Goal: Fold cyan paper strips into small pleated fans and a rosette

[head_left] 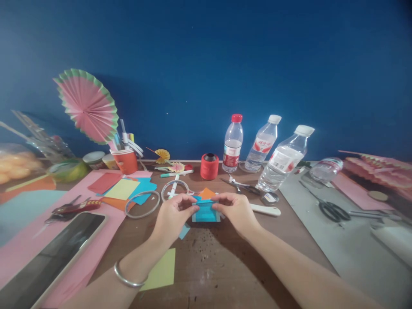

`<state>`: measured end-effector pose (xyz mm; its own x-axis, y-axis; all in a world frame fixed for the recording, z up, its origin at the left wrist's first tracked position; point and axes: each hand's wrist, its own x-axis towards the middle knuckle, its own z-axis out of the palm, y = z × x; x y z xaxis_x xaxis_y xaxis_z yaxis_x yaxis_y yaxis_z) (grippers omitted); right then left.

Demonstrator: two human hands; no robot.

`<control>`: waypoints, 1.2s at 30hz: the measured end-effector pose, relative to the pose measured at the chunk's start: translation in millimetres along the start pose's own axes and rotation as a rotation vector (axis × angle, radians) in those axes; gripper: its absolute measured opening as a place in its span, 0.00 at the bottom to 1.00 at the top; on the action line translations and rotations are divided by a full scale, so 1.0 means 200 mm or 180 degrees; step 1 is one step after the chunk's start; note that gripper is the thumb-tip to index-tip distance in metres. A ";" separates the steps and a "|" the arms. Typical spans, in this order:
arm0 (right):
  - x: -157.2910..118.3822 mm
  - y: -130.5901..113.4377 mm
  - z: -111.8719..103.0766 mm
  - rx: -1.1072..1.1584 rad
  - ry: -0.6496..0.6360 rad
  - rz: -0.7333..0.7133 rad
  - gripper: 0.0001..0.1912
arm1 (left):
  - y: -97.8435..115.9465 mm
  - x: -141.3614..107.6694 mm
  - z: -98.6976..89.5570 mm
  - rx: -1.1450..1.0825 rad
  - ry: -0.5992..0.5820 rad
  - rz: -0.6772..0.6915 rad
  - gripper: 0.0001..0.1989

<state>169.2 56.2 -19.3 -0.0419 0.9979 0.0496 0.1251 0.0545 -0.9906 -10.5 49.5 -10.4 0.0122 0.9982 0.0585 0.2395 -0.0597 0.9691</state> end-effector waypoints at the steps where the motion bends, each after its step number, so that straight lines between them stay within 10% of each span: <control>1: 0.00 0.00 0.00 -0.0022 0.0018 -0.0005 0.11 | 0.01 0.00 0.00 0.0042 0.0014 0.0005 0.08; 36: -0.02 -0.01 0.02 -0.0092 -0.0056 -0.0102 0.06 | 0.02 0.00 0.02 -0.0926 -0.0144 -0.0593 0.08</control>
<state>165.6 52.4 -17.4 -0.0639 0.9948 0.0788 0.1520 0.0878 -0.9845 -5.5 48.6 -8.3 0.0389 0.9907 -0.1301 -0.0452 0.1318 0.9902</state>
